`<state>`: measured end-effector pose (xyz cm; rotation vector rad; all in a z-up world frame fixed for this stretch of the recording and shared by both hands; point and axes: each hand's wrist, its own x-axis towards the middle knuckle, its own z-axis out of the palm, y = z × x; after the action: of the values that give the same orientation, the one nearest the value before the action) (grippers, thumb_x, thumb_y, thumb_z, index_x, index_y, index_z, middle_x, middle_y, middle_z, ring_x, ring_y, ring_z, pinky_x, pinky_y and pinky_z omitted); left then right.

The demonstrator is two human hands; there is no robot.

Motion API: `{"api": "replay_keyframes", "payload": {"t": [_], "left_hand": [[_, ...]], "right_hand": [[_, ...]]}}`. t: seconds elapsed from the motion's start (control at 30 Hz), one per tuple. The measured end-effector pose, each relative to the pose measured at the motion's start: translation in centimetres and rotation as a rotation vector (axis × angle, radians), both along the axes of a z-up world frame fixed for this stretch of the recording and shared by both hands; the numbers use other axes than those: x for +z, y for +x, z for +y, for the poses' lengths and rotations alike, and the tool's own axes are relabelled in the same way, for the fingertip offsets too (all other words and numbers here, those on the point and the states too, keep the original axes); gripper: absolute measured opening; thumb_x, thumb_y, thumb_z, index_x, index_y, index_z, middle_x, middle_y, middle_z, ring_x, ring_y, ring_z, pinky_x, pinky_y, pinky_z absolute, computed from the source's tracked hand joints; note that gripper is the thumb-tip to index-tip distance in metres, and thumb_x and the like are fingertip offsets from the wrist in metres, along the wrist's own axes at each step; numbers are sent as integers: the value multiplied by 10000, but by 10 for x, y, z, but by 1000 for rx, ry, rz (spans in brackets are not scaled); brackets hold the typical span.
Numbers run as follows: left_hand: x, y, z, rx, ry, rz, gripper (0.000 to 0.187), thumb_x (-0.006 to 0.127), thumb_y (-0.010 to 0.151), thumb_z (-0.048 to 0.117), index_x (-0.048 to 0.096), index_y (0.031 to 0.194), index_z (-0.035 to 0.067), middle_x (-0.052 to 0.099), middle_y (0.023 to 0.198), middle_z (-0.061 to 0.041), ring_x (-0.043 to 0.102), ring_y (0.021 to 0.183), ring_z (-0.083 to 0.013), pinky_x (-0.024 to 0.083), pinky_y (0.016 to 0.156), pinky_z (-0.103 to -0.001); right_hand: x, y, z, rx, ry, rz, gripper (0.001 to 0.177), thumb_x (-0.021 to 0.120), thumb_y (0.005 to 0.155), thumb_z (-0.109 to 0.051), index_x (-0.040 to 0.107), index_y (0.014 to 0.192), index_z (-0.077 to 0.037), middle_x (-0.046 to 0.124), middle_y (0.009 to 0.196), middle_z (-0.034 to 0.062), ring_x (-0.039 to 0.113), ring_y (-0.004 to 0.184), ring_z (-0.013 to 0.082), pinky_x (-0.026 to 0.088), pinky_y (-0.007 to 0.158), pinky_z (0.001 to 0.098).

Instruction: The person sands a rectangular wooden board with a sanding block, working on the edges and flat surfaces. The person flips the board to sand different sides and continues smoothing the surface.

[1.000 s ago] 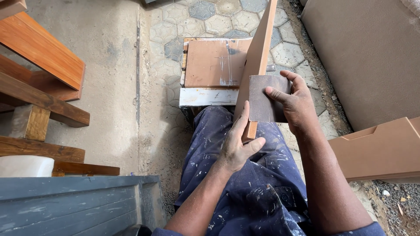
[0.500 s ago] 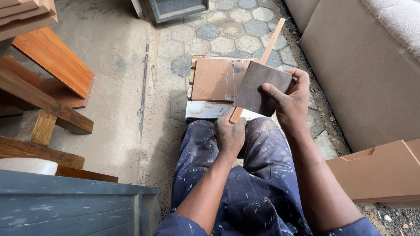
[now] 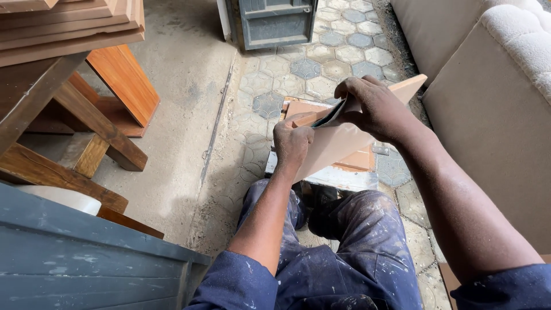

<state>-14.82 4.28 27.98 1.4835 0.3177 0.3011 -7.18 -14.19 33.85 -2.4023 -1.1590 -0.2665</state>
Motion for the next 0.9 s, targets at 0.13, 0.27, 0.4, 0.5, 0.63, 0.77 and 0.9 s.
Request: {"api": "replay_keyframes", "payload": {"t": [0.13, 0.27, 0.4, 0.5, 0.63, 0.77, 0.9], "left_hand": [[-5, 32, 16, -67, 15, -157, 225, 541, 437, 68, 645, 637, 63, 385, 571, 79, 293, 538, -108, 184, 442, -297], [24, 53, 22, -192, 171, -142, 521, 537, 401, 48, 820, 837, 75, 656, 699, 41, 580, 676, -128, 408, 495, -231], [65, 81, 14, -311, 214, -178, 455, 519, 380, 42, 767, 761, 62, 576, 617, 23, 512, 607, -146, 361, 470, -262], [94, 106, -13, -211, 312, -547, 348, 521, 524, 42, 791, 729, 121, 745, 651, 32, 583, 539, -72, 423, 455, -232], [117, 134, -50, -9, 533, -926, 338, 551, 665, 80, 758, 928, 127, 751, 910, -38, 683, 875, -236, 506, 830, -319], [81, 128, -74, 52, 705, -880, 414, 533, 704, 23, 533, 1116, 67, 558, 1136, -99, 527, 1080, -300, 426, 968, -413], [-4, 122, -92, -162, 791, -467, 616, 622, 810, 100, 556, 1416, 15, 502, 1479, -267, 472, 1408, -435, 381, 1172, -571]], "right_hand": [[1, 24, 0, 12, 12, 70, 333, 825, 798, -220, 589, 1018, -134, 579, 1005, 73, 550, 935, 257, 424, 833, 355], [2, 15, -6, -235, 19, 443, 460, 777, 825, -413, 616, 1203, -207, 609, 1034, -23, 539, 845, 148, 392, 723, 300], [-7, 9, -17, -293, 401, 474, 257, 778, 912, -269, 586, 1024, -140, 647, 824, 0, 582, 713, 93, 480, 626, 266], [-14, 15, -30, -355, 631, 169, 330, 807, 902, -370, 555, 967, -168, 544, 859, -69, 476, 787, 67, 406, 700, 251], [-17, 22, -36, -508, 810, 60, 307, 788, 873, -346, 550, 920, -159, 545, 837, -84, 471, 784, 57, 402, 695, 246], [-31, 44, -55, -770, 1142, 102, 271, 814, 809, -276, 582, 882, -159, 602, 818, -75, 541, 765, 49, 475, 705, 232], [-75, 76, -94, -934, 1430, 156, 256, 900, 805, -153, 655, 859, -102, 637, 718, -3, 603, 683, 92, 440, 621, 220]]}}
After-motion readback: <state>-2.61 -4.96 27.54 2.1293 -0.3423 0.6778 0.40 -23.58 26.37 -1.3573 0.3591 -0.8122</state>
